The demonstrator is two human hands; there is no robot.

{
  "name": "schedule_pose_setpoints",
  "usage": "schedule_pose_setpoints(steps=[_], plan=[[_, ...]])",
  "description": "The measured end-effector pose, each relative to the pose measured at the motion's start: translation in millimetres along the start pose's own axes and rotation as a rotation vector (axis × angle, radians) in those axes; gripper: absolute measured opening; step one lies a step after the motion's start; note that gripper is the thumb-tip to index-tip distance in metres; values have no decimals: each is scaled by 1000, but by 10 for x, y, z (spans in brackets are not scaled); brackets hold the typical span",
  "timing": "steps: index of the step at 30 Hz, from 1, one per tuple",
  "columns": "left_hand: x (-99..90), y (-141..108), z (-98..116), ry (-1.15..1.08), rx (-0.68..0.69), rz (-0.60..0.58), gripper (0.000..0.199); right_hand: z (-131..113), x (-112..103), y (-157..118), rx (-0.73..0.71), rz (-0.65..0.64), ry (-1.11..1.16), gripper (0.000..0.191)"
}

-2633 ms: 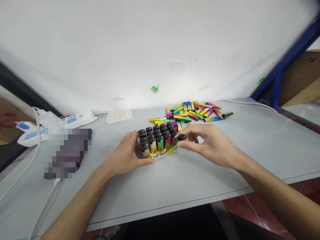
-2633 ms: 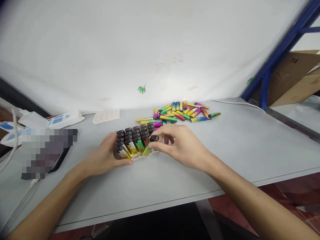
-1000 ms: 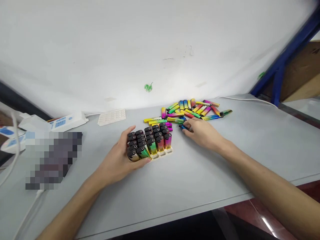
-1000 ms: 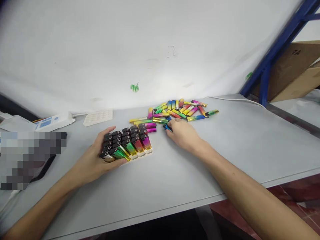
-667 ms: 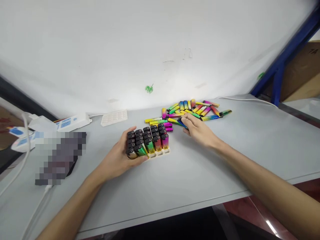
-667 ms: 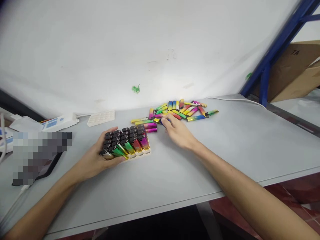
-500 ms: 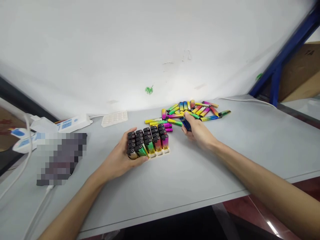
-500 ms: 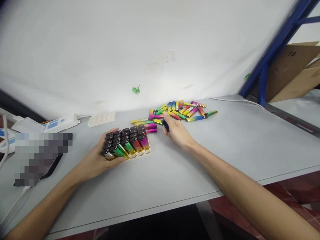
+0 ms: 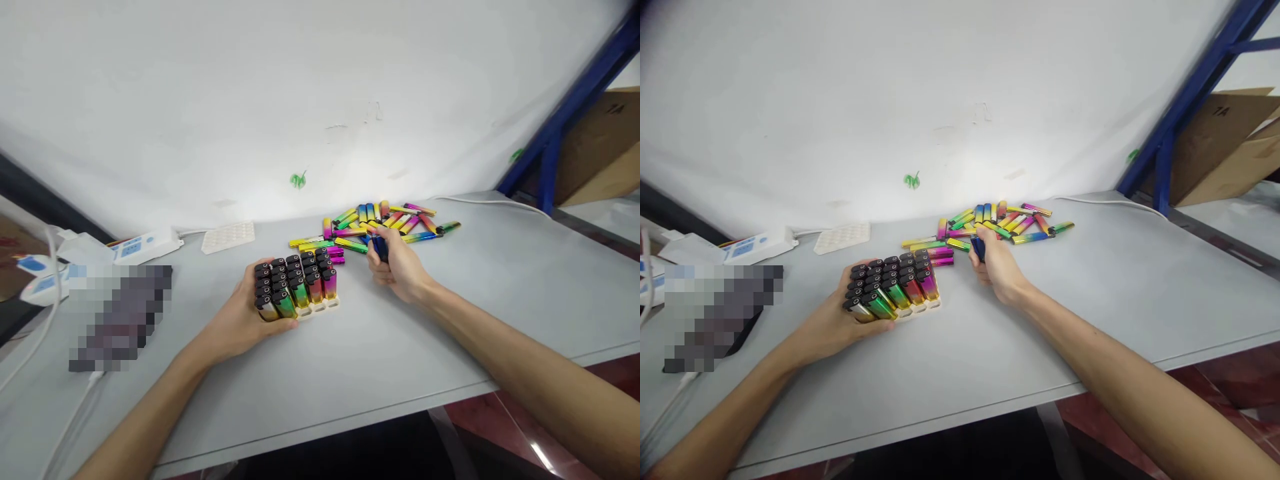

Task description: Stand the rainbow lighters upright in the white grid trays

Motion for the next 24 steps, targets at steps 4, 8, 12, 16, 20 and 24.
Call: schedule_pose_setpoints(steps=[4,8,12,16,20,24], plan=[[16,5,-30,-10,-10,-3,95,16,6,5,-3,1,-13,54],[13,5,-35,-7,-24,2,97,45,21,2,22,-11,-16,51],[-1,-9,-28,26,-57,6,100,43,6,-18,22,5,-35,50],[5,-25,-12,39,-72,-29,102,-22,68,-35,-60,-54,-51,51],[-7,-20,-32,106,-59,-31,104,-296,214,-140,-282,-191,-166,43],[4,-9,-39,160,3,-19,103,-542,299,-302,-427,-273,-456,26]])
Point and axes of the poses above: each hand's wrist, its own y-axis towards the middle knuckle, its own x-axis out of the palm, z = x × y, the point moved 10 cm from there along y, towards the middle knuckle, and after that the axes turned 5 degrees about -x, right-handed, at the moved point
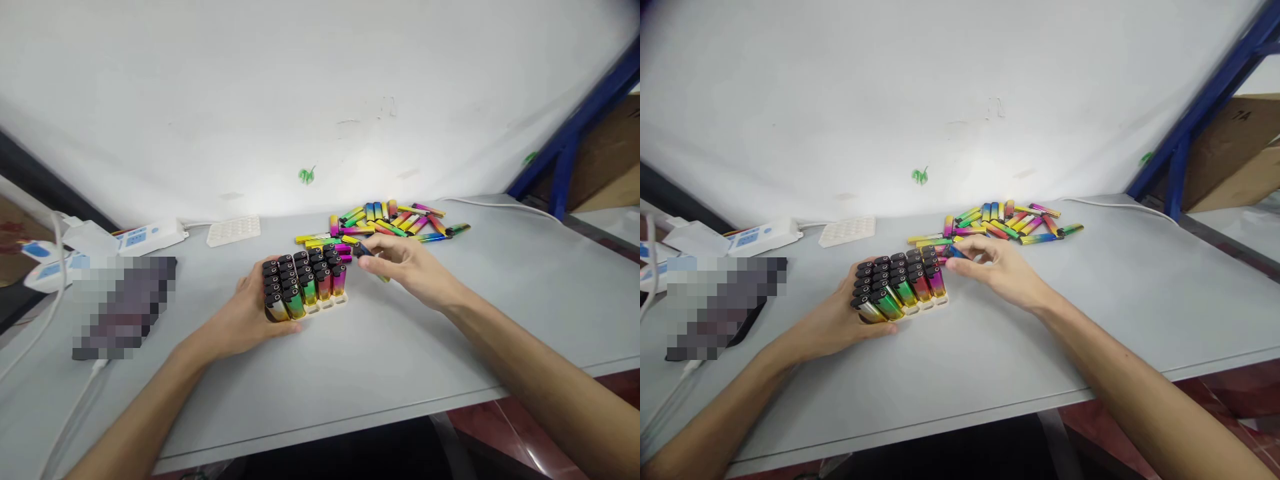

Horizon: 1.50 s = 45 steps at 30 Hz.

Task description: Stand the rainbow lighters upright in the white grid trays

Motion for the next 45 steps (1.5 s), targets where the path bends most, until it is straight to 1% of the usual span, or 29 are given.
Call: schedule_pose_setpoints(steps=[2,4,6,8,10,14,16,18,21,24,27,33,37,40,42,45], plan=[[14,1,3,11,23,5,101,-75,-2,-22,-29,-34,-36,23],[22,1,3,15,29,13,101,-83,31,-47,-28,-57,22,24],[25,1,11,14,34,23,101,-62,106,-76,-20,-66,67,28],[23,3,22,2,44,35,100,-73,200,-103,-50,-50,29,32],[20,7,29,-12,57,45,100,-155,303,-133,-145,-20,-85,29],[41,18,0,-15,59,33,102,-394,487,-231,-411,32,-354,21],[52,22,-20,-13,53,21,103,-450,544,-269,-488,39,-435,22],[57,22,-25,-12,50,13,104,-466,595,-279,-516,28,-485,23],[47,15,0,-18,47,8,104,-445,701,-245,-477,-10,-566,24],[28,1,28,-27,30,0,103,-398,801,-184,-370,-41,-692,25],[19,-9,35,-29,15,-17,101,-392,833,-144,-297,-40,-824,23],[-7,0,30,-27,21,-12,103,-494,886,-139,-301,-138,-1010,4],[-20,-3,31,-19,-5,-13,103,-552,902,-106,-243,-227,-1072,9],[-53,-8,66,21,18,8,105,-600,931,-64,-230,-291,-1094,9],[-70,-4,66,60,28,16,101,-630,964,-37,-237,-339,-1117,3],[-75,15,13,108,4,5,87,-671,1004,3,-235,-407,-1154,5]])
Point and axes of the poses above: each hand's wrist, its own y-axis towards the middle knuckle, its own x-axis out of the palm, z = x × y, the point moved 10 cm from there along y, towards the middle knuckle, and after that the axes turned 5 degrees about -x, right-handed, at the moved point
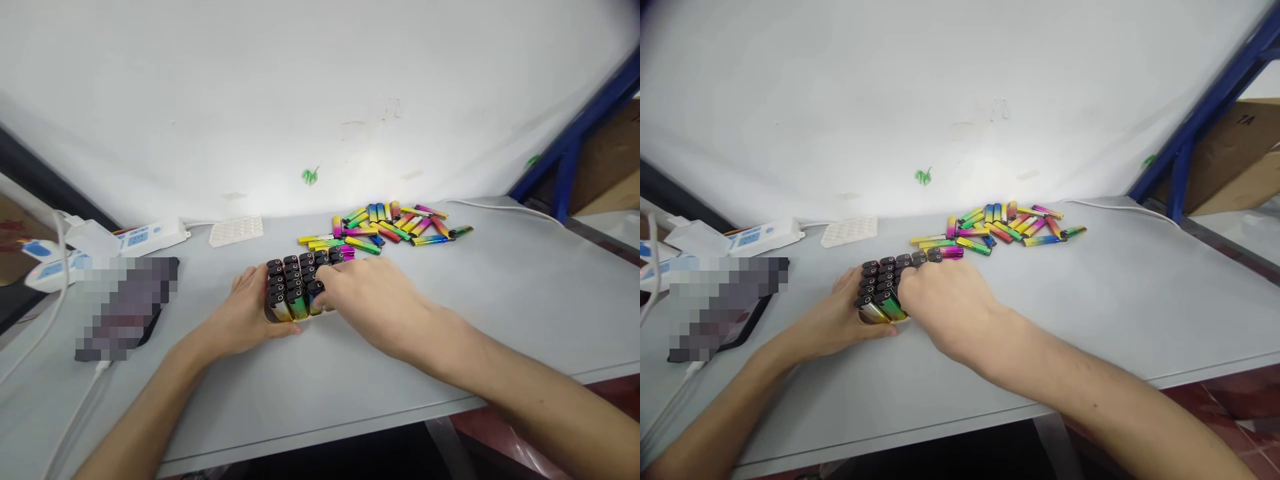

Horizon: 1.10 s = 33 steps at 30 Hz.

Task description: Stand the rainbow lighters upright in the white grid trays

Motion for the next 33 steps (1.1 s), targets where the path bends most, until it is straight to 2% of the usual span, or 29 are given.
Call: schedule_pose_setpoints(steps=[4,9,12,14,17,19,20,23,26,29,33], plan=[[-1,18,13,31,23,-11,74,-36,-44,60,-17,-48,-21,12],[7,21,60,63,32,-31,66,-131,11,76,-19,-100,-54,26],[-2,14,52,74,19,-36,65,-141,-19,26,-16,-70,-22,20],[-15,6,37,84,16,-35,67,10,-113,-13,44,19,-4,17],[-40,-7,38,79,44,-34,68,517,-244,-85,244,217,-16,35],[-58,-7,25,58,50,-35,69,876,-155,-101,342,270,0,39],[-63,-4,11,51,48,-39,69,995,-52,-75,329,265,31,38],[-62,14,-48,56,31,-62,70,1124,317,32,173,205,108,30],[-68,27,-109,71,13,-72,72,1175,569,51,130,156,152,33],[-73,25,-141,76,-5,-74,73,1211,550,18,142,213,210,24],[-89,16,-123,58,-4,-58,74,1327,322,-87,206,398,439,18]])
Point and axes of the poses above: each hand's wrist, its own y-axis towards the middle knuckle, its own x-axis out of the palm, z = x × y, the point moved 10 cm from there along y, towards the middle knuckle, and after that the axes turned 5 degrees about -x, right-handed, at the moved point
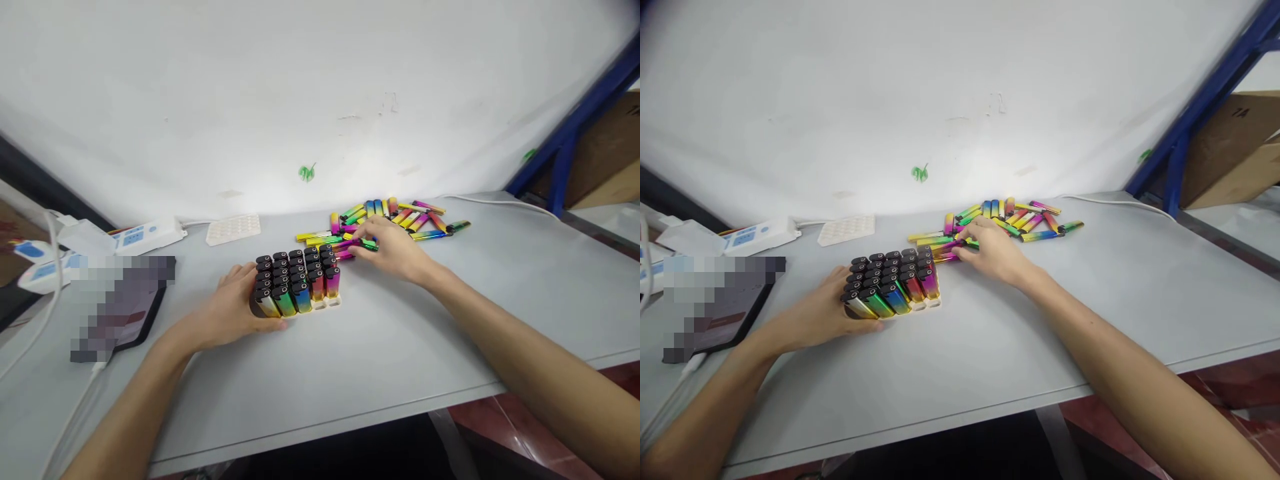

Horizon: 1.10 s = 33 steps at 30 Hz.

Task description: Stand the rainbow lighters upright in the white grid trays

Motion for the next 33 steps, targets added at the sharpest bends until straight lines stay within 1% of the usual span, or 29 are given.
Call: schedule_pose_setpoints(steps=[2,4,6,7,11,14,16,22,29,33], plan=[[-9,-1,11,-16,5,5,74,47,-103,-12,78,76,215,23],[-19,-1,19,-31,11,9,73,77,-120,-30,145,119,502,28],[-30,-2,25,-38,18,14,73,68,-61,-42,193,119,768,30],[-32,-2,28,-36,22,14,72,58,-21,-48,216,112,863,31],[-14,-3,41,-11,42,-2,69,56,192,-84,339,65,1078,33],[-8,-5,42,-1,38,-7,67,82,365,-126,435,15,1127,51],[-12,-8,49,2,32,-8,66,117,435,-156,490,9,1115,58],[-16,-12,63,1,21,-18,67,211,509,-220,625,47,1119,53],[1,-9,31,2,25,-22,68,204,556,-226,649,33,1115,46],[-13,-4,52,-14,39,-10,69,185,580,-235,651,22,1127,51]])
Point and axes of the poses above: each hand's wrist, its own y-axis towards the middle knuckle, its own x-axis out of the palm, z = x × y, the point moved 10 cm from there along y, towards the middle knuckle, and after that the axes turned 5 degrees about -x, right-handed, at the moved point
